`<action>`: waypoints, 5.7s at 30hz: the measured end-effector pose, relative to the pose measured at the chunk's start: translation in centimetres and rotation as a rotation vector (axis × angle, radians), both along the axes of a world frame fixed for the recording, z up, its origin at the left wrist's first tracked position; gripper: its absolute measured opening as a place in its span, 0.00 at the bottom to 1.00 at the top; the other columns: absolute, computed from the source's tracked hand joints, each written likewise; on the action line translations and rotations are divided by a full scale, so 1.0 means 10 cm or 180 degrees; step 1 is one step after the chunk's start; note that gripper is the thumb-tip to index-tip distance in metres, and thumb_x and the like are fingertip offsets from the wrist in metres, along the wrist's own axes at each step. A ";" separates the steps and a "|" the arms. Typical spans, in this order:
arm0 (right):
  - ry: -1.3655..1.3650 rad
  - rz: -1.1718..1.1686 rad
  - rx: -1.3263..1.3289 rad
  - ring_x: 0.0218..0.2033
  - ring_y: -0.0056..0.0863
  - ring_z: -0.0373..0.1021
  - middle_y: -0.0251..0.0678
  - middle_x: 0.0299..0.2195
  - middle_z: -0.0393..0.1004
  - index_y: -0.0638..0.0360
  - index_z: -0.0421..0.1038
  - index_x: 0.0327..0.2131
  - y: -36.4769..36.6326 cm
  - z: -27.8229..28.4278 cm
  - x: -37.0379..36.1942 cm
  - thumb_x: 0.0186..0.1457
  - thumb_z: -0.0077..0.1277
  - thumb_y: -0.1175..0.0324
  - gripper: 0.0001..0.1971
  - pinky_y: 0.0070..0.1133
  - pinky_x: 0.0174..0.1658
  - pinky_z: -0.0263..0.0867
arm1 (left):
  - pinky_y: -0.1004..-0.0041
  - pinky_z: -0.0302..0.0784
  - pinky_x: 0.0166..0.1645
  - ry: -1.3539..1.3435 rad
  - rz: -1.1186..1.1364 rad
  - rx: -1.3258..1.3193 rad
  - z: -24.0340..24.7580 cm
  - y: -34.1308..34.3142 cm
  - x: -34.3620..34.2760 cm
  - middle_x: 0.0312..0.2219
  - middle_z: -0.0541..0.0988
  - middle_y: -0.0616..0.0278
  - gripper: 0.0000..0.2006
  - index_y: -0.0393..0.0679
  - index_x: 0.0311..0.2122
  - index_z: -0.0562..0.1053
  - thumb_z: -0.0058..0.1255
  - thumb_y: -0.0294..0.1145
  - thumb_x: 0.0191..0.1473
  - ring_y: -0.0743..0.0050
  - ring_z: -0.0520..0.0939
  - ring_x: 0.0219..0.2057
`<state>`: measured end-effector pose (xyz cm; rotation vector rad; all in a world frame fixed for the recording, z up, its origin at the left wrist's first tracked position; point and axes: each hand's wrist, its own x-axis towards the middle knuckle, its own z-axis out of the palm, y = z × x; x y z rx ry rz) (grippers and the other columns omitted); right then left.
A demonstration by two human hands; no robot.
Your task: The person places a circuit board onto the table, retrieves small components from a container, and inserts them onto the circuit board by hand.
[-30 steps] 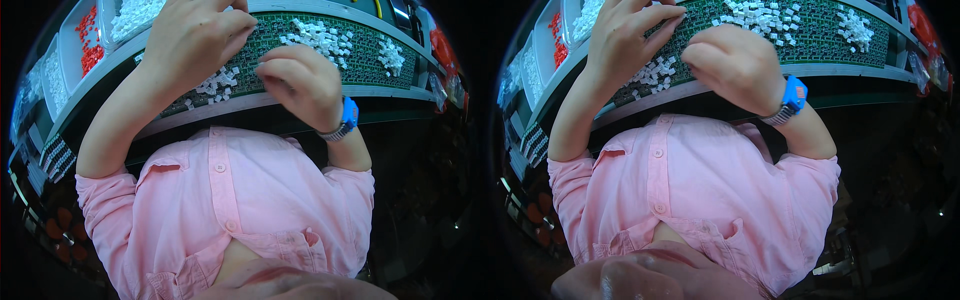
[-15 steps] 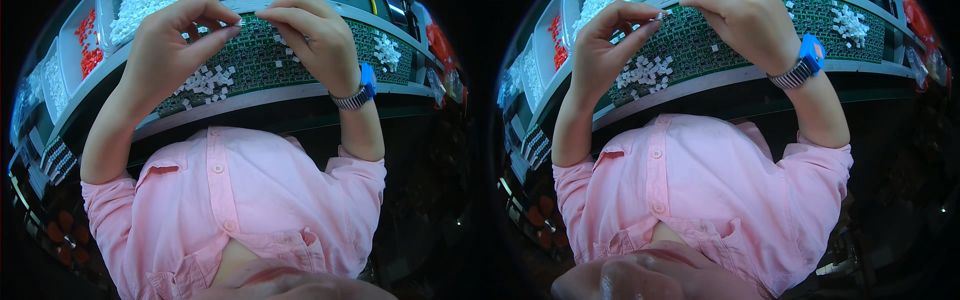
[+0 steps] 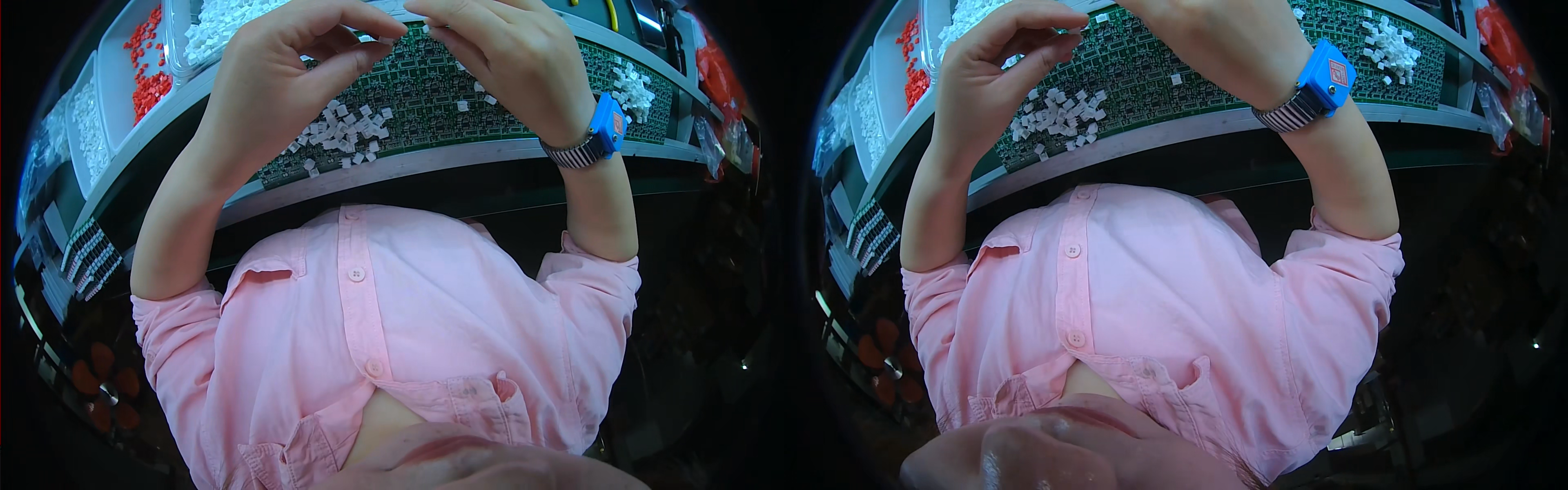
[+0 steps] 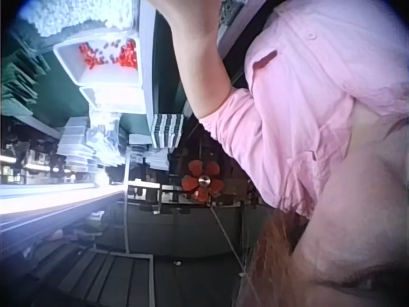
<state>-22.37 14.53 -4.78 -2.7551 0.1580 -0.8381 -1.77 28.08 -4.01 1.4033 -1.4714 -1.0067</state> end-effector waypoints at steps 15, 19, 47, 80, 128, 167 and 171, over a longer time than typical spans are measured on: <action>0.0152 -0.0028 0.0085 0.29 0.31 0.72 0.31 0.26 0.75 0.59 0.75 0.42 0.02 0.08 -0.01 0.50 0.55 0.74 0.13 0.26 0.35 0.68 | 0.66 0.77 0.44 -0.1846 -0.0099 -0.1247 0.01 -0.21 -0.11 0.32 0.82 0.56 0.11 0.39 0.37 0.79 0.62 0.20 0.45 0.57 0.82 0.37; -0.0069 -0.0003 0.0060 0.29 0.30 0.71 0.32 0.25 0.74 0.59 0.75 0.41 0.02 0.03 0.00 0.50 0.55 0.74 0.12 0.26 0.34 0.68 | 0.63 0.74 0.46 -0.1985 -0.0077 -0.0995 0.01 -0.25 -0.17 0.32 0.80 0.58 0.10 0.41 0.34 0.79 0.62 0.22 0.42 0.55 0.78 0.39; 0.0585 -0.0111 -0.0225 0.33 0.33 0.72 0.33 0.33 0.77 0.57 0.80 0.36 0.14 0.16 -0.30 0.49 0.64 0.70 0.09 0.25 0.35 0.69 | 0.64 0.71 0.54 -0.2913 -0.0515 -0.1137 -0.08 0.39 -0.16 0.52 0.79 0.61 0.19 0.44 0.52 0.76 0.60 0.30 0.53 0.60 0.78 0.52; 0.0657 -0.0532 -0.0068 0.34 0.32 0.75 0.33 0.34 0.80 0.57 0.81 0.40 0.12 0.06 -0.11 0.54 0.61 0.73 0.09 0.24 0.37 0.70 | 0.62 0.72 0.57 -0.2475 -0.0415 -0.1249 -0.20 0.82 -0.04 0.51 0.79 0.58 0.16 0.44 0.47 0.78 0.61 0.29 0.51 0.58 0.78 0.56; 0.0463 0.0191 0.0203 0.32 0.30 0.74 0.30 0.30 0.75 0.55 0.78 0.33 0.77 -0.02 0.56 0.49 0.62 0.71 0.07 0.26 0.34 0.71 | 0.64 0.72 0.52 -0.2374 0.0260 -0.1409 -0.26 1.39 0.32 0.47 0.80 0.62 0.13 0.48 0.41 0.81 0.61 0.28 0.46 0.61 0.80 0.48; 0.0797 0.0550 0.0111 0.36 0.29 0.73 0.29 0.35 0.76 0.51 0.79 0.37 0.97 0.17 0.87 0.45 0.61 0.71 0.12 0.25 0.37 0.71 | 0.78 0.77 0.45 -0.0368 0.0647 -0.0717 -0.17 1.41 0.64 0.39 0.82 0.57 0.12 0.36 0.45 0.80 0.53 0.15 0.57 0.72 0.82 0.41; 0.0936 0.0513 0.0137 0.38 0.27 0.72 0.27 0.35 0.75 0.50 0.79 0.35 1.01 0.02 0.74 0.44 0.62 0.70 0.11 0.25 0.38 0.71 | 0.78 0.78 0.46 -0.0551 0.0862 -0.0645 -0.10 1.22 0.59 0.39 0.82 0.59 0.09 0.35 0.41 0.79 0.59 0.17 0.54 0.73 0.82 0.40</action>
